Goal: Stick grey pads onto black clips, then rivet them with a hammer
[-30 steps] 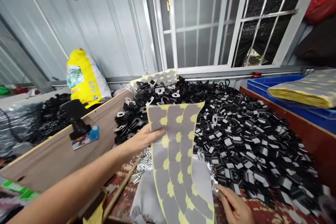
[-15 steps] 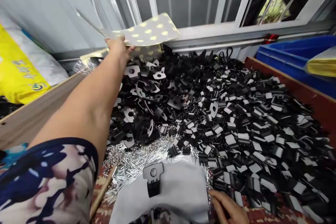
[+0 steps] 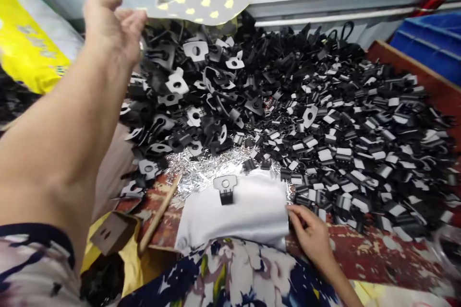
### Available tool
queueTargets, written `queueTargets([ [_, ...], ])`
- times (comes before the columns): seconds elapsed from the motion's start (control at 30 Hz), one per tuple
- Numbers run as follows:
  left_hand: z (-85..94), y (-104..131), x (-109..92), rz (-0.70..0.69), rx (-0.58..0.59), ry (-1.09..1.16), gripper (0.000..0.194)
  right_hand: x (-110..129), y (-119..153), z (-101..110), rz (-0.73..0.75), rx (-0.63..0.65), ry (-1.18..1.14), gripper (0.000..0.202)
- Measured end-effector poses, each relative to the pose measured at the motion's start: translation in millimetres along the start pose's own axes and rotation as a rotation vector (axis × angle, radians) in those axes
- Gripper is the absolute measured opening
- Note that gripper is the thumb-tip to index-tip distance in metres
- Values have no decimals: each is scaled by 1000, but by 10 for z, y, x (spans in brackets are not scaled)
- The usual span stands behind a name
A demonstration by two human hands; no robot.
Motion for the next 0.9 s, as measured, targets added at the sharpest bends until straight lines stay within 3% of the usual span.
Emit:
queueTargets([
  [0.1,241,454,-181,207,-123,244,56,-86,24,-42,-4,14,11,25],
  [0.2,300,1116,-495,173,-74,403,56,-100,59,-41,40,3,57,27],
  [0.27,164,1774,-577,161,108,442,53,-17,80,-16,114,-16,123,27],
  [0.3,49,2166,-528,196,218,426,50,55,82,-8,163,-22,166,26],
  [0.4,-402,3427,-187,252,583,148,36,389,24,-96,344,27,289,26],
  [0.43,-510,3751,-69,247,613,78,31,532,-27,-171,410,58,315,26],
  [0.5,-669,4174,78,206,533,-19,29,836,-180,-387,538,118,349,27],
  [0.63,-1034,4569,7,63,393,-207,41,1313,-568,-1025,745,236,386,36],
  [0.73,-1220,4687,-75,29,411,-300,34,1351,-783,-1385,822,334,451,41],
  [0.8,-1169,4713,-29,62,437,-341,18,1243,-892,-1383,837,344,520,41],
  [0.9,-844,4639,111,61,434,-529,12,1054,-1079,-1040,777,238,613,32],
])
Point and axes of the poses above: each hand's wrist, its own y-axis away from the middle knuckle, its own z-axis out of the back of the hand, x = y × z, the point moved 10 cm from there along -y, towards the middle knuckle, and after that the axes turned 10 degrees about -x, right-handed, at the moved point
